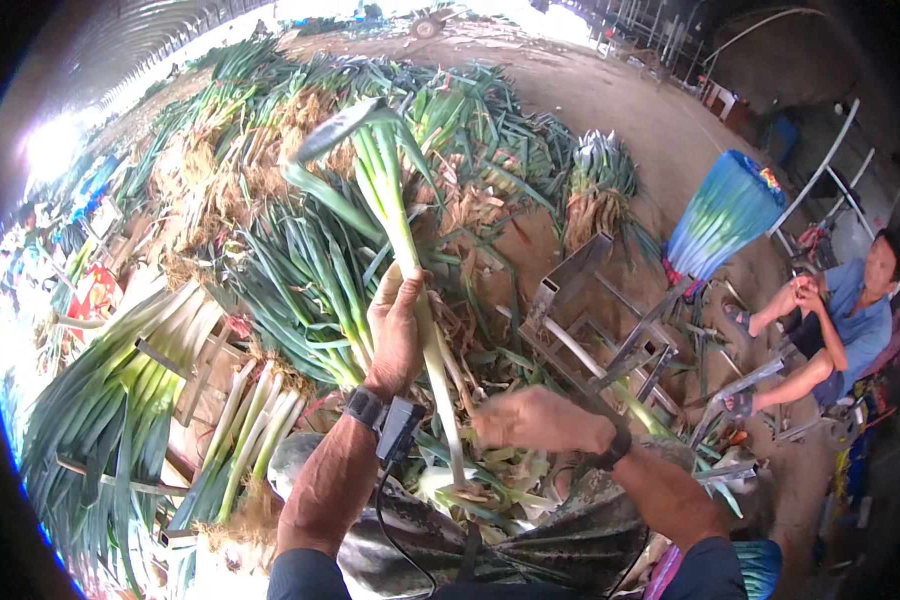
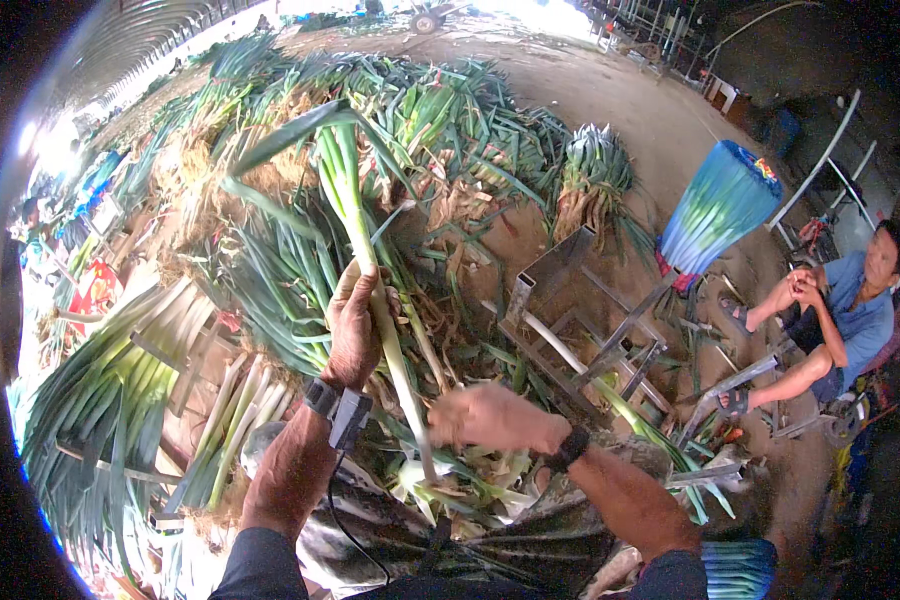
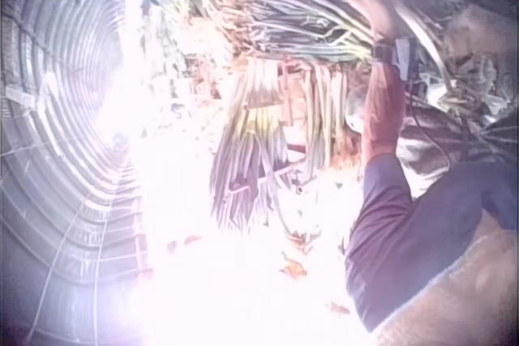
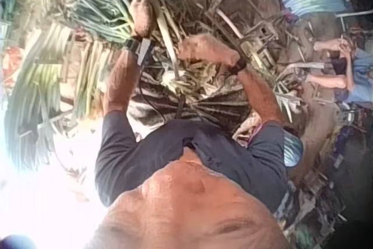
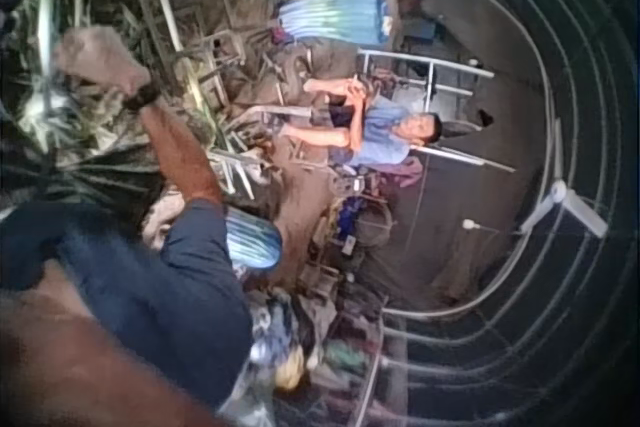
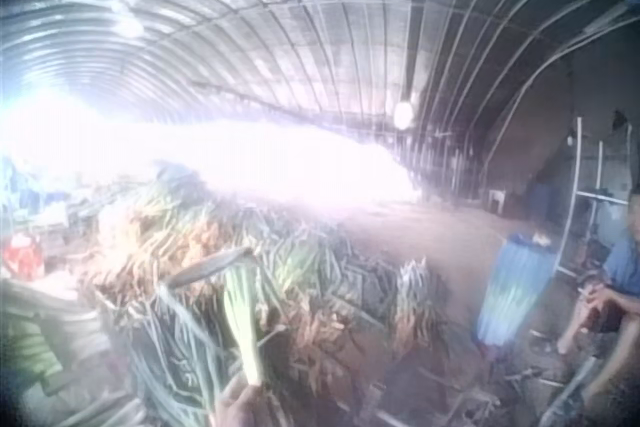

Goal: The person cleans leeks by hand, peeling away the outer layers and pulling off the roots before placing them onto a metal frame. They repeat this process for several leeks, picking them up from a pile and stripping them of debris.

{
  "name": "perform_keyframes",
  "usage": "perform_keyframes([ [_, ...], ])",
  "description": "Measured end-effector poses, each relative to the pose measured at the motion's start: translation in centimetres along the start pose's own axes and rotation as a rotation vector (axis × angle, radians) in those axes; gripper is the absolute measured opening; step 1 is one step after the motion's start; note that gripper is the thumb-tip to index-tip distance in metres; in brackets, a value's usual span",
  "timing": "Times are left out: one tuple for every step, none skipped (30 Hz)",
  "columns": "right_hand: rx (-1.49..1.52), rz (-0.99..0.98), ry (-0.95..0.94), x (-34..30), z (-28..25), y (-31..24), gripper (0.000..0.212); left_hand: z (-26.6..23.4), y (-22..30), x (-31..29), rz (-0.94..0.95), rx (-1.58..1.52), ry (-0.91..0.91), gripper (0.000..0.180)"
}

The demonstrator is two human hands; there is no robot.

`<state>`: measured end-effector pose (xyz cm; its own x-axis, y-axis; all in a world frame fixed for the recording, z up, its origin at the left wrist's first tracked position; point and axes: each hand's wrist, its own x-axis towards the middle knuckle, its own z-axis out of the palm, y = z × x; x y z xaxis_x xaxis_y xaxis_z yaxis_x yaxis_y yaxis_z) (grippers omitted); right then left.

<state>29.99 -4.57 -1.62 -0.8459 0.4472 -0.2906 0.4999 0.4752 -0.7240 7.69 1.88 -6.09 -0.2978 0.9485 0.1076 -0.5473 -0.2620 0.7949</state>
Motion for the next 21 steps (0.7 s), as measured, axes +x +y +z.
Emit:
perform_keyframes([
  [0.158,0.046,0.165,0.8,-0.7,0.1,0.037,0.0,0.1,-0.3,-0.003,0.049,0.001,0.029],
  [0.309,0.104,0.342,1.1,-1.6,0.3,0.047,0.8,0.1,-0.5,-0.010,0.086,-0.012,0.029],
  [0.356,0.028,0.519,1.8,-1.9,1.2,0.044,1.6,0.2,-1.1,-0.019,0.116,-0.040,0.030],
  [0.405,-0.061,0.687,2.7,-2.1,1.7,0.042,1.8,0.2,-1.3,-0.007,0.130,-0.081,0.038],
  [0.447,0.018,0.736,2.6,-3.4,0.3,0.044,2.6,0.6,-1.9,-0.034,0.140,-0.098,0.039],
  [0.688,-0.079,0.751,3.2,-4.0,0.8,0.048,3.5,0.9,-2.4,-0.062,0.150,-0.117,0.040],
  [0.714,-0.147,0.774,3.9,-4.5,0.5,0.053,3.3,0.7,-2.6,-0.024,0.246,-0.148,0.039],
  [0.736,-0.212,0.804,4.6,-5.2,-0.3,0.058,3.1,0.8,-3.1,-0.079,0.277,-0.140,0.037],
  [0.772,-0.208,0.835,5.1,-5.7,-1.4,0.052,2.7,0.1,-3.1,-0.040,0.307,-0.183,0.035],
  [0.773,-0.181,0.934,6.8,-5.6,0.4,0.043,2.4,-0.6,-3.0,0.001,0.332,-0.231,0.033],
  [0.873,-0.127,0.919,6.8,-6.0,-0.1,0.040,2.0,-0.7,-3.0,0.050,0.389,-0.295,0.029],
  [0.974,-0.074,0.900,6.5,-6.2,-0.8,0.036,1.8,-0.7,-3.0,0.153,0.432,-0.276,0.025],
  [1.037,-0.098,0.903,6.2,-6.1,-0.8,0.034,2.2,-0.1,-3.0,0.142,0.459,-0.235,0.026],
  [1.078,-0.129,0.894,5.9,-6.1,-0.6,0.034,2.5,0.5,-3.0,0.132,0.487,-0.192,0.028],
  [1.122,-0.173,0.928,5.7,-6.0,-0.3,0.033,2.6,0.5,-2.6,0.123,0.330,-0.125,0.026],
  [1.167,-0.221,0.956,5.5,-5.9,-0.1,0.032,3.4,1.3,-2.6,0.212,0.317,-0.045,0.027],
  [1.167,-0.221,0.968,5.6,-6.1,0.0,0.032,3.2,1.9,-2.5,0.251,0.321,-0.122,0.029],
  [1.274,-0.267,0.999,5.6,-6.4,0.2,0.032,2.9,2.6,-2.6,0.290,0.322,-0.198,0.031],
  [1.384,-0.318,1.024,5.9,-6.7,0.1,0.033,2.7,3.7,-3.6,0.112,0.418,-0.251,0.036],
  [1.384,-0.323,1.030,6.3,-6.7,-0.1,0.033,3.1,3.6,-4.3,-0.010,0.420,-0.305,0.041],
  [1.434,-0.408,1.007,6.7,-6.8,-0.3,0.032,3.5,3.5,-4.3,-0.064,0.452,-0.362,0.042],
])
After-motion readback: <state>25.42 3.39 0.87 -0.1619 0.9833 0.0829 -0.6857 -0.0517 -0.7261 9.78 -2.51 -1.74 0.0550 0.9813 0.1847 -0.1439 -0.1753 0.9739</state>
